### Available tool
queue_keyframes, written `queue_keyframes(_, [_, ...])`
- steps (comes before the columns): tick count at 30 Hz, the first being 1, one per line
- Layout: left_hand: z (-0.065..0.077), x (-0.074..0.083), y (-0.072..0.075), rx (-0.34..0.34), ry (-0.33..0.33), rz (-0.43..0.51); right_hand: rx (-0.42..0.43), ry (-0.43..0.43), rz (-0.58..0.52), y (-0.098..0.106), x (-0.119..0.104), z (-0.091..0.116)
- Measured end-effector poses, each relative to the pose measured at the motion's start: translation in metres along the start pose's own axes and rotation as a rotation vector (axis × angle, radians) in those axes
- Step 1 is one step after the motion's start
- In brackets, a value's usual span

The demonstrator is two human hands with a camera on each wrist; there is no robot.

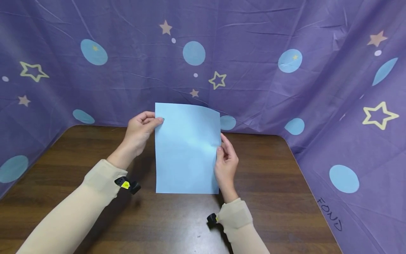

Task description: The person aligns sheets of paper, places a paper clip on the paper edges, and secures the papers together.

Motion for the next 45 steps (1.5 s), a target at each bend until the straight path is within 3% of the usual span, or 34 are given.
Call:
queue_keyframes(10, [-0.002,-0.005,0.003,-0.059,0.009,-0.076,-0.014,-0.003,-0.002,-0.001,0.001,0.000])
queue_keyframes(18, [0.012,-0.016,0.009,-0.058,-0.143,-0.244,-0.011,-0.018,0.021,0.000,0.005,-0.001])
queue_keyframes(23, [0.027,-0.019,0.011,-0.018,-0.213,-0.237,-0.008,-0.046,0.035,0.001,0.008,-0.002])
queue_keyframes(33, [0.042,-0.035,0.017,-0.004,-0.244,-0.281,-0.005,-0.121,0.082,0.000,0.014,0.000])
queue_keyframes(41, [0.048,-0.042,0.020,-0.017,-0.267,-0.322,-0.016,-0.149,0.095,-0.005,-0.013,0.004])
queue_keyframes(45, [0.050,-0.047,0.020,-0.028,-0.260,-0.332,-0.012,-0.186,0.126,-0.004,-0.012,0.005])
Point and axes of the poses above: each hand's wrist, its own z-axis away from the middle knuckle, its own y-axis out of the back of the hand, x = y × z, the point moved 8 cm from there along -z, towards the middle knuckle, and after that the axes turned 14 degrees about x, right-handed, at the moved point
